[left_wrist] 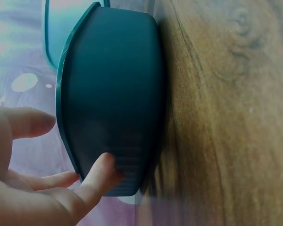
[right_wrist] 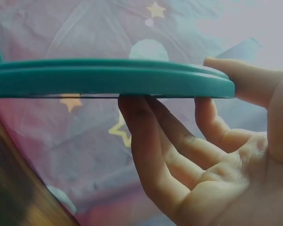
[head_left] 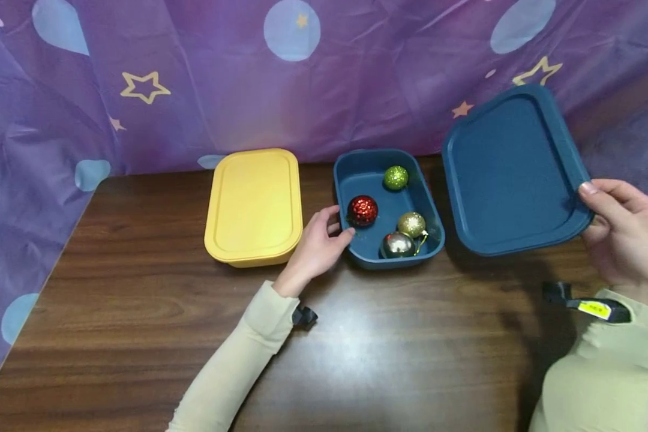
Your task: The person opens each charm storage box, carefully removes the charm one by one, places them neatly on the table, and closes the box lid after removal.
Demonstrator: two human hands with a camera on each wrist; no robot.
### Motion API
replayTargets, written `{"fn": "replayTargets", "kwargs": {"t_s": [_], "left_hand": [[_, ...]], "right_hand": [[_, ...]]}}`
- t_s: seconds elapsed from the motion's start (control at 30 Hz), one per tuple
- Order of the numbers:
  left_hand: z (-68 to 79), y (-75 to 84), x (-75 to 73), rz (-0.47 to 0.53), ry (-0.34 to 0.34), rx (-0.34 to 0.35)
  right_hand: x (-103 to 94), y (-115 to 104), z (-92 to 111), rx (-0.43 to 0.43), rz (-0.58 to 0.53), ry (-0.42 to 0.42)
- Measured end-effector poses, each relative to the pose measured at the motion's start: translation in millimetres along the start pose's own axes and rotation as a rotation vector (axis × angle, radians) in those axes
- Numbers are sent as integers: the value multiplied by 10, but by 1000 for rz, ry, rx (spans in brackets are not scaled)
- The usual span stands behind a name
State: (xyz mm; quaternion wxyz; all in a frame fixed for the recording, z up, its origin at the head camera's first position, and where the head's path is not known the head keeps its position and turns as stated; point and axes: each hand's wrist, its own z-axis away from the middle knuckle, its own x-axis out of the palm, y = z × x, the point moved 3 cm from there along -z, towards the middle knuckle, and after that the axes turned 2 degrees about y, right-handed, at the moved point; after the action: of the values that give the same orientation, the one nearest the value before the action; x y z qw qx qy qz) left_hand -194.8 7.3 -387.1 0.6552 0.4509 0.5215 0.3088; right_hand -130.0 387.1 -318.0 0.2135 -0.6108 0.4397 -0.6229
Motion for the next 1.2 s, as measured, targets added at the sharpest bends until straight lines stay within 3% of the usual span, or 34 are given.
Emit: {"fn": "replayTargets", "kwargs": {"t_s": [0.23,0.47,0.67,0.73,0.8,1.03,1.2], "left_hand": [[-20,-19,7,23,0,-38],[-31,-48,32,51,-11,-61],[-38,-60,42,60,-17,-64],[-41,-63,44,61,-20,-65],[-42,-66,46,61,-25,-67],[-32,-78,49,104,-27,-87],[-20,-65,54,169,-29,-107]], "right_hand": [[-12,-13,-14,-39,64,119],[21,-21,-5,-109,283,332],[70,-13,-19,-143,379,472],[75,-2,-20,-138,408,483],[76,6,-10,-110,504,489],[57,10,37,69,1001,404],[81,35,49,114,1130,321]]}}
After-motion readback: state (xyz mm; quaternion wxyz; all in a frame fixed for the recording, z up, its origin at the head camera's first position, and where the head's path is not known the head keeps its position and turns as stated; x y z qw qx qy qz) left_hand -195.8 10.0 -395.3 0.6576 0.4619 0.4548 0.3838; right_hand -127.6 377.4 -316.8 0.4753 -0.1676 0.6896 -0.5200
